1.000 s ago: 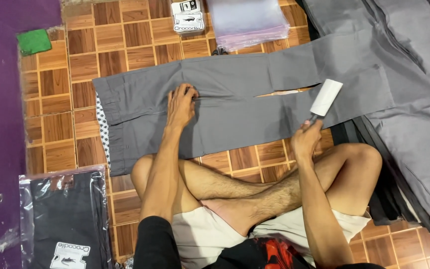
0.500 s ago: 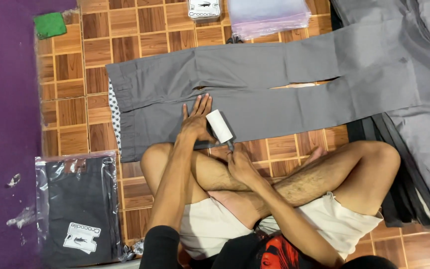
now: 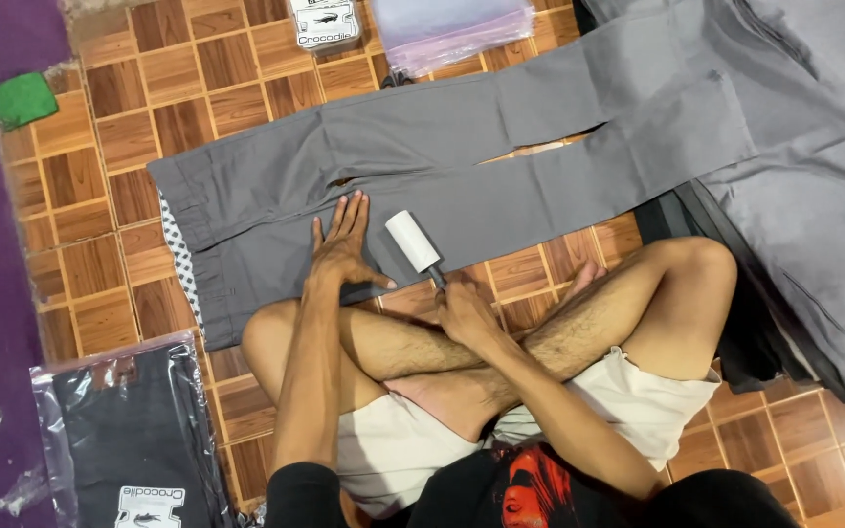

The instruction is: Using a lint roller to remove debris from grey pants and then folding them neatly.

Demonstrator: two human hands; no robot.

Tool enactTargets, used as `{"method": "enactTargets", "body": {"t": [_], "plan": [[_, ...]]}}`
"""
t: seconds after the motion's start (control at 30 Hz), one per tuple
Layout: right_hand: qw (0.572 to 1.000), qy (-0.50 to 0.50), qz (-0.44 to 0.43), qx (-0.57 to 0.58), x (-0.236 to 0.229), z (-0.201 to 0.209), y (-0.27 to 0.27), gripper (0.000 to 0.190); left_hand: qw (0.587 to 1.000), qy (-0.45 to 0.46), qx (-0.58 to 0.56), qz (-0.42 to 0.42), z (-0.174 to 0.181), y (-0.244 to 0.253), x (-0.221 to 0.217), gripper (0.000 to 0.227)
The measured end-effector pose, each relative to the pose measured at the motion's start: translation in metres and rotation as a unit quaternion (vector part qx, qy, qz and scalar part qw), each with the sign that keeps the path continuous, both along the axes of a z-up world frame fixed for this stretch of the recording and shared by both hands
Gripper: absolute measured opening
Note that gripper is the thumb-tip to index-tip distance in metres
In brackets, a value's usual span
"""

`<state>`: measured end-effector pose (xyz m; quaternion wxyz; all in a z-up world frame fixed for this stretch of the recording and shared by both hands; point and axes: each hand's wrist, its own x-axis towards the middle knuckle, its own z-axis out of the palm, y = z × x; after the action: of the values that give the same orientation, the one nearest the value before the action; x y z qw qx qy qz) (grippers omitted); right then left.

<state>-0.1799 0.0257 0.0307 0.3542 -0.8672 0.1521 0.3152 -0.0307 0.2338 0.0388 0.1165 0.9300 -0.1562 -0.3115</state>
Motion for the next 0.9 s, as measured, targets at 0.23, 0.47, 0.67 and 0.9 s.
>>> {"method": "enactTargets", "body": {"t": [0.23, 0.47, 0.67, 0.9], "plan": [[0.996, -0.071, -0.031, -0.055, 0.015, 0.005, -0.048, 0.041, 1.000, 0.010, 0.004, 0.004, 0.006, -0.003, 0.001, 0.156], [0.982, -0.097, -0.140, -0.077, 0.029, 0.033, -0.108, 0.041, 1.000, 0.014, -0.003, 0.012, 0.010, -0.004, -0.001, 0.155], [0.967, -0.072, -0.208, -0.130, 0.039, 0.056, -0.142, 0.041, 1.000, 0.014, -0.004, 0.013, 0.009, -0.004, -0.001, 0.156], [0.947, -0.096, -0.259, -0.163, 0.047, 0.064, -0.165, 0.036, 1.000, 0.017, -0.005, 0.011, 0.011, -0.005, 0.000, 0.156]]}}
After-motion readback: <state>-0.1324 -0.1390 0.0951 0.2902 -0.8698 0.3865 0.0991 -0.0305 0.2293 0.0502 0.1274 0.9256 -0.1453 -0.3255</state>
